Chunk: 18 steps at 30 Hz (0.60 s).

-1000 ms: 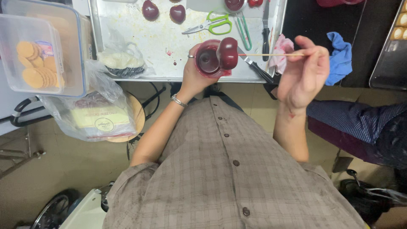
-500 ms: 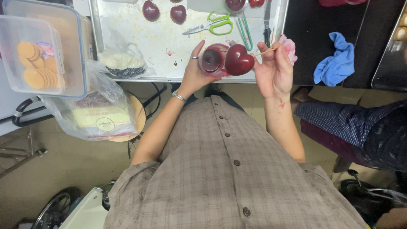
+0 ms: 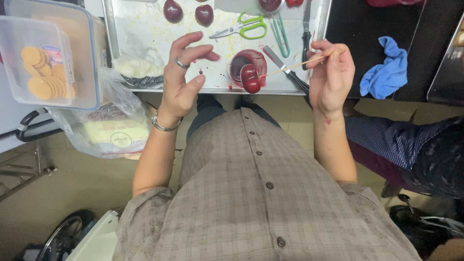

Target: The person dips a heart-shaped donut held on a skewer into red glaze, then trims excess glaze from its edge with a knife. They then walk to a freezer, take out a piece of dough, and shape it by hand at the table.

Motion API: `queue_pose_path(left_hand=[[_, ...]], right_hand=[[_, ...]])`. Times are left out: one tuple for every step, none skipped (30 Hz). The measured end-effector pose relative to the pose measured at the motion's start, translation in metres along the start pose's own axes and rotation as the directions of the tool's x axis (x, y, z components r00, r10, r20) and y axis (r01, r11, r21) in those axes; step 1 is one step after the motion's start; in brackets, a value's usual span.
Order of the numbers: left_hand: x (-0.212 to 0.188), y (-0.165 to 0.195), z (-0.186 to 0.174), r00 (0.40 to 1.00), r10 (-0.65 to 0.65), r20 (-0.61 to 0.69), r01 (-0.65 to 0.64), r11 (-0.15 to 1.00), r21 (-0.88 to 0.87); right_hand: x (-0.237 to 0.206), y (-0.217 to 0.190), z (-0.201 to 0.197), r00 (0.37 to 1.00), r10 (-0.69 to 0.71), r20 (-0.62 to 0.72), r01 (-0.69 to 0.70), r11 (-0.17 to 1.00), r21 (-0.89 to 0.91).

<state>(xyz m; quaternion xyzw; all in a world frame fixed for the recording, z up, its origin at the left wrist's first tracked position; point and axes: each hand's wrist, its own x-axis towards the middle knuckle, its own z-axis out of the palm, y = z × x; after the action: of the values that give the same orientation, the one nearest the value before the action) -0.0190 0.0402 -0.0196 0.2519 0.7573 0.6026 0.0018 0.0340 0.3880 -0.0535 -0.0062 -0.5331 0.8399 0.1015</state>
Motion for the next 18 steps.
queue_pose_path(left_hand=[[0.005,0.013,-0.003,0.996,0.063,0.063,-0.063,0.998,-0.002],[0.011,0.023,-0.003,0.984,0.125,0.128,-0.124,0.992,-0.011],[0.018,0.03,0.0,0.968,0.171,0.185,-0.176,0.984,0.012],[0.024,0.036,0.003,0.946,0.215,0.244,-0.229,0.973,0.032],[0.03,0.039,0.006,0.918,0.255,0.304,-0.283,0.958,0.049],[0.034,0.042,0.009,0.901,0.259,0.347,-0.297,0.953,0.06],[0.038,0.043,0.013,0.883,0.261,0.389,-0.311,0.948,0.071],[0.04,0.043,0.015,0.863,0.262,0.431,-0.327,0.942,0.081],[0.041,0.043,0.018,0.851,0.249,0.462,-0.324,0.942,0.091],[0.042,0.043,0.019,0.838,0.235,0.493,-0.323,0.941,0.099],[0.042,0.043,0.02,0.823,0.221,0.524,-0.321,0.941,0.107],[0.042,0.042,0.021,0.818,0.226,0.53,-0.331,0.937,0.112],[0.041,0.042,0.021,0.812,0.23,0.536,-0.342,0.932,0.118],[0.041,0.041,0.021,0.806,0.235,0.543,-0.353,0.927,0.124],[0.04,0.04,0.021,0.808,0.236,0.54,-0.358,0.924,0.132],[0.04,0.039,0.021,0.81,0.238,0.536,-0.363,0.921,0.141],[0.04,0.037,0.02,0.813,0.239,0.531,-0.368,0.918,0.15],[0.04,0.035,0.02,0.815,0.227,0.533,-0.347,0.928,0.135]], right_hand=[[0.001,-0.002,0.001,1.0,-0.023,0.003,0.023,0.998,-0.057],[0.002,-0.003,0.002,0.999,-0.046,0.006,0.046,0.992,-0.115],[0.002,-0.003,0.004,0.999,-0.048,0.011,0.049,0.99,-0.131],[0.002,-0.002,0.005,0.999,-0.051,0.015,0.052,0.988,-0.147],[0.001,-0.001,0.006,0.998,-0.054,0.02,0.056,0.985,-0.162],[0.0,0.002,0.007,0.998,-0.06,0.028,0.064,0.984,-0.169],[-0.002,0.004,0.008,0.997,-0.065,0.037,0.071,0.982,-0.177],[-0.003,0.007,0.009,0.996,-0.071,0.045,0.078,0.98,-0.184],[-0.005,0.009,0.009,0.997,-0.07,0.044,0.077,0.979,-0.19],[-0.007,0.011,0.009,0.997,-0.069,0.042,0.076,0.977,-0.198],[-0.009,0.013,0.009,0.997,-0.067,0.039,0.074,0.976,-0.206],[-0.011,0.014,0.008,0.997,-0.065,0.038,0.071,0.978,-0.197],[-0.013,0.016,0.009,0.997,-0.062,0.036,0.068,0.98,-0.187],[-0.016,0.017,0.008,0.998,-0.06,0.035,0.065,0.982,-0.178],[-0.017,0.018,0.008,0.997,-0.06,0.042,0.067,0.981,-0.182],[-0.019,0.019,0.009,0.997,-0.06,0.05,0.068,0.98,-0.187],[-0.02,0.02,0.009,0.996,-0.059,0.059,0.07,0.979,-0.192],[-0.021,0.021,0.009,0.996,-0.058,0.064,0.069,0.98,-0.184]])
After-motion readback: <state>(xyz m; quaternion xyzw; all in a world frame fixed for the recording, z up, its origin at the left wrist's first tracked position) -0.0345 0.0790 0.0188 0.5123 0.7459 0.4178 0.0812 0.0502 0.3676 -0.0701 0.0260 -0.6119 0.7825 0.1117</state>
